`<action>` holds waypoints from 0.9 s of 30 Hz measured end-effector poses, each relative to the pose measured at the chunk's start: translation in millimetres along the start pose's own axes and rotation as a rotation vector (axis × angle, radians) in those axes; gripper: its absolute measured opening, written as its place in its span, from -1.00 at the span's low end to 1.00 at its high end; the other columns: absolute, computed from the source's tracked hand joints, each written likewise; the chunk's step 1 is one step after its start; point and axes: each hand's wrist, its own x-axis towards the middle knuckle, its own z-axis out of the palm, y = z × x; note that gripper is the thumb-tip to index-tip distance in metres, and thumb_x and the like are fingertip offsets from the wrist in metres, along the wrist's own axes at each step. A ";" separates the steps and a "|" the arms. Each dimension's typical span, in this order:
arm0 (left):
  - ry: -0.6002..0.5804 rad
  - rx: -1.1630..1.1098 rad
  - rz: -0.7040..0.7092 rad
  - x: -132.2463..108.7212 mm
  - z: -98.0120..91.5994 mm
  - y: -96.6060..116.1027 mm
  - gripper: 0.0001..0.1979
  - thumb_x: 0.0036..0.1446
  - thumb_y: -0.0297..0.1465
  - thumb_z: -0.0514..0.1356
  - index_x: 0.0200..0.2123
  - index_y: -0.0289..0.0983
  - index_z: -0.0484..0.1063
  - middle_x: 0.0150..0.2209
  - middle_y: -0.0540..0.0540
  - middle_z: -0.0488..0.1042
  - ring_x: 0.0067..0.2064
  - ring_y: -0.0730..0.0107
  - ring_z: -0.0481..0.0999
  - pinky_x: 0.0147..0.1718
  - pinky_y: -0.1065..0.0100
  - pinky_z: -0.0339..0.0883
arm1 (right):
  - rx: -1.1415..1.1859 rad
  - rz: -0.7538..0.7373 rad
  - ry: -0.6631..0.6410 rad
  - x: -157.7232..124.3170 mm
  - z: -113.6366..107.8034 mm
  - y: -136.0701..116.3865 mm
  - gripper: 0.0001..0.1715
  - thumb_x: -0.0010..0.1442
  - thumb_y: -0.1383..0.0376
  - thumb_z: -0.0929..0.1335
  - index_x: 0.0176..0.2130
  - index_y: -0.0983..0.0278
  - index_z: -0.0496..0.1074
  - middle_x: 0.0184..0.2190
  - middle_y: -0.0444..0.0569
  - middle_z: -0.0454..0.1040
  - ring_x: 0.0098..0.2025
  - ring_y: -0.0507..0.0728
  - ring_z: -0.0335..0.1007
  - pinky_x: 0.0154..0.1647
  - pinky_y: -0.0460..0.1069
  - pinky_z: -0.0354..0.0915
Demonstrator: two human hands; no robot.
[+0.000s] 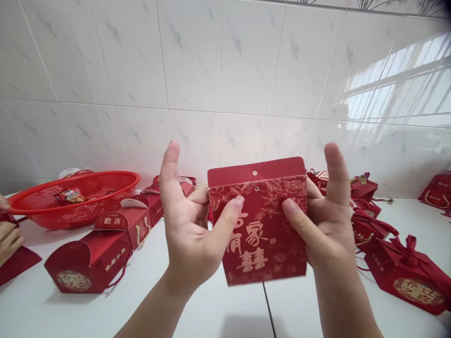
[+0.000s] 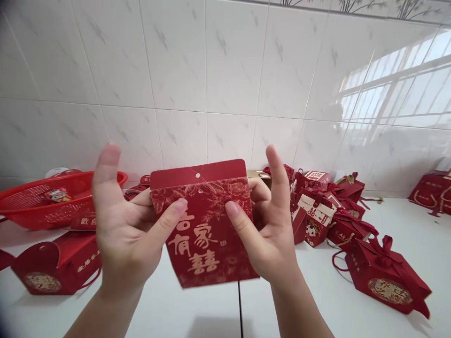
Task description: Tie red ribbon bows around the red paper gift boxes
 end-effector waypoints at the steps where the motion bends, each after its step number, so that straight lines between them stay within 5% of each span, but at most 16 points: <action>1: 0.001 0.003 0.014 -0.8 1.3 -1.3 -0.04 0.03 -0.33 0.25 0.30 0.06 -0.38 -0.48 0.11 0.52 -0.50 0.30 0.53 -0.42 0.21 0.49 | -0.026 -0.019 -0.008 -0.8 0.0 -0.4 -0.20 0.26 0.26 0.26 0.29 -0.17 -0.25 -0.07 -0.05 0.41 -0.17 0.16 0.46 -0.31 0.10 0.49; 3: -0.002 0.006 0.037 -2.2 2.2 -3.5 -0.09 0.06 -0.33 0.22 0.29 0.06 -0.36 -0.49 0.11 0.50 -0.55 0.35 0.49 -0.45 0.22 0.47 | -0.072 -0.056 -0.007 -2.9 2.2 0.7 -0.32 0.27 0.26 0.24 0.27 -0.13 -0.09 -0.04 -0.03 0.40 -0.11 0.20 0.44 -0.30 0.10 0.49; 6: 0.012 -0.003 0.064 -5.0 0.4 -3.9 -0.32 0.06 -0.36 0.20 0.18 0.01 -0.07 -0.47 0.10 0.48 -0.53 0.38 0.49 -0.45 0.26 0.44 | -0.089 -0.094 0.025 -6.1 8.4 4.0 -0.52 0.26 0.27 0.24 0.15 -0.03 0.18 -0.01 -0.02 0.38 -0.07 0.22 0.42 -0.26 0.10 0.48; 11: 0.059 0.019 -0.029 -6.8 -1.4 0.5 -0.79 0.06 -0.34 0.18 -0.24 -0.10 0.19 -0.44 0.08 0.44 -0.46 0.40 0.50 -0.51 0.37 0.40 | -0.009 -0.003 0.081 -8.6 17.7 6.9 -0.59 0.21 0.27 0.30 0.04 0.03 0.20 -0.13 -0.01 0.40 -0.30 0.12 0.45 -0.43 0.01 0.48; 18: 0.025 -0.099 -0.101 2.4 -0.1 -2.3 -0.87 0.05 -0.37 0.16 -0.40 -0.19 0.20 -0.14 0.02 0.46 -0.29 0.39 0.53 -0.45 0.42 0.42 | 0.093 0.090 0.156 -7.9 21.5 8.7 -0.82 0.21 0.26 0.32 -0.15 0.11 0.27 -0.19 -0.05 0.43 -0.32 0.08 0.45 -0.42 -0.04 0.47; 23: -0.169 -0.242 -0.277 8.8 -3.5 -8.5 -0.82 0.02 -0.31 0.25 -0.32 -0.19 0.32 -0.48 0.07 0.48 -0.50 0.41 0.50 -0.54 0.42 0.41 | 0.148 0.115 0.164 -6.5 22.8 13.7 -0.82 0.21 0.26 0.34 -0.16 0.13 0.27 -0.28 -0.09 0.47 -0.36 0.06 0.46 -0.41 -0.06 0.46; 27: -0.186 -0.277 -0.281 19.6 -7.2 -16.5 -0.79 -0.04 -0.30 0.34 -0.39 -0.27 0.42 -0.51 0.02 0.49 -0.50 0.42 0.51 -0.52 0.43 0.44 | 0.186 0.128 0.145 -1.1 24.1 23.9 -0.78 0.18 0.24 0.37 -0.14 0.16 0.31 -0.24 -0.11 0.46 -0.30 0.04 0.45 -0.34 -0.07 0.43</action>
